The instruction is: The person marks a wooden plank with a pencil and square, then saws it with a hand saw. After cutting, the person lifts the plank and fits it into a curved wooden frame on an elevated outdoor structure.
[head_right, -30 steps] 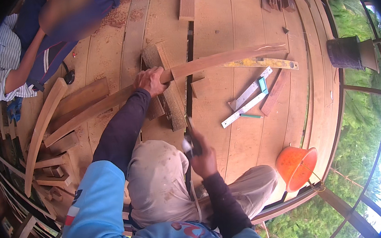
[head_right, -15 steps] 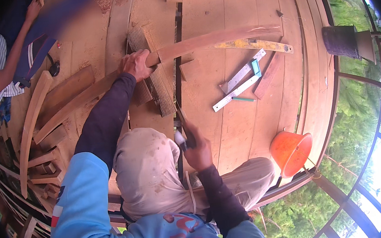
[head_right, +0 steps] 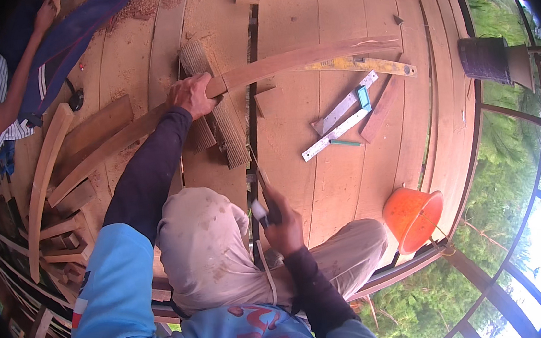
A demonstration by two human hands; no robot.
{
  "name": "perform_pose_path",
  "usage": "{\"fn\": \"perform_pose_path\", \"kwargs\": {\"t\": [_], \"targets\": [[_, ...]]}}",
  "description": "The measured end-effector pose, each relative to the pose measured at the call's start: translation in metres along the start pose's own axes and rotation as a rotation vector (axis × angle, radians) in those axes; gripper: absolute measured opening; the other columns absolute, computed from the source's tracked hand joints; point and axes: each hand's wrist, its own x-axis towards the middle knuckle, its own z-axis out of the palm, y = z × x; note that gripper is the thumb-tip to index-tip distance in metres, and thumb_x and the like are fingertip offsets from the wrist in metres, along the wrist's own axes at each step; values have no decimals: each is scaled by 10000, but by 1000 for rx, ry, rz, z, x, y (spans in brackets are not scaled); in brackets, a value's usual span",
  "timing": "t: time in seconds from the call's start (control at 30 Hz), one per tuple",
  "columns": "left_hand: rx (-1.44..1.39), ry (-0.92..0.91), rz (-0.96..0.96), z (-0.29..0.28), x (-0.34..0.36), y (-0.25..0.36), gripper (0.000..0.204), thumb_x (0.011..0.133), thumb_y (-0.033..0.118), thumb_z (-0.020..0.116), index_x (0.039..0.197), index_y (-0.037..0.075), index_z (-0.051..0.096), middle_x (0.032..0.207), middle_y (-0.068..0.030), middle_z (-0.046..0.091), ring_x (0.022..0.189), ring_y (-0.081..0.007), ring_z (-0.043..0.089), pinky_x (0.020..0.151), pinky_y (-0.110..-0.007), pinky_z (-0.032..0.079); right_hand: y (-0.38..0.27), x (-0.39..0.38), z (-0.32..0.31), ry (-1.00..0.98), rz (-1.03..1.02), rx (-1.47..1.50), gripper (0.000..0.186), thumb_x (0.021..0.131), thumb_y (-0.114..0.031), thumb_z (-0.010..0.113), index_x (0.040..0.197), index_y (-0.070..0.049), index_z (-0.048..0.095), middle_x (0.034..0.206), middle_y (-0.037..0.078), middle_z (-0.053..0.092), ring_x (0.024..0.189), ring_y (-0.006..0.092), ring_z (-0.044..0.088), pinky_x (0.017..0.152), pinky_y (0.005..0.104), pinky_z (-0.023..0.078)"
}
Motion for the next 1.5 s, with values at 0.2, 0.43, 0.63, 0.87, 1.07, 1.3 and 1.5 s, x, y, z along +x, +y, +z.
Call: {"fn": "perform_pose_path", "kwargs": {"t": [0.2,0.43,0.63,0.87,1.07,1.3,1.5], "targets": [[56,-123,-34,8,-14,12,535,787,474,837,1113,82,675,1139,-150,738,1086,-355,724,958,-489,568,13,56,12,17,-32,33,528,916,10,765,1417,-61,613,1331,217,718,1243,276,709,1028,386,565],[-20,-58,-59,12,-15,5,508,788,465,852,1055,81,653,1102,-133,737,1026,-401,721,888,-512,576,-4,84,30,2,-55,112,532,935,-30,758,1439,-40,590,1340,206,718,1249,272,703,1049,368,547],[57,-134,-67,-1,-16,9,523,779,460,842,1119,99,675,1167,-128,744,1086,-373,724,934,-491,582,23,-25,-1,26,32,-8,512,929,-26,775,1412,-61,609,1302,213,732,1216,276,726,1013,379,573],[32,-18,11,22,-16,9,480,787,438,847,1071,86,683,1143,-139,745,1021,-373,740,909,-489,583,-5,115,38,37,-65,62,518,917,-19,756,1412,-35,601,1295,224,732,1223,292,720,991,365,579],[-33,-14,-10,9,-12,10,465,785,423,868,999,78,642,1073,-135,734,998,-417,718,855,-525,573,21,-60,-17,41,47,-41,520,926,-77,806,1409,-65,614,1301,196,738,1199,291,735,996,380,584],[41,-64,-16,20,-5,15,511,774,436,857,1090,79,675,1143,-140,748,1057,-381,728,928,-500,573,-8,149,41,27,-47,50,533,932,-43,757,1436,-53,585,1290,204,740,1227,307,718,983,361,577],[7,-131,-66,7,-13,6,513,794,435,850,1114,79,664,1197,-135,734,1090,-375,720,955,-490,576,22,-48,-8,-5,79,-53,550,904,-24,801,1417,-52,607,1333,205,720,1247,308,710,1031,380,567]]}}
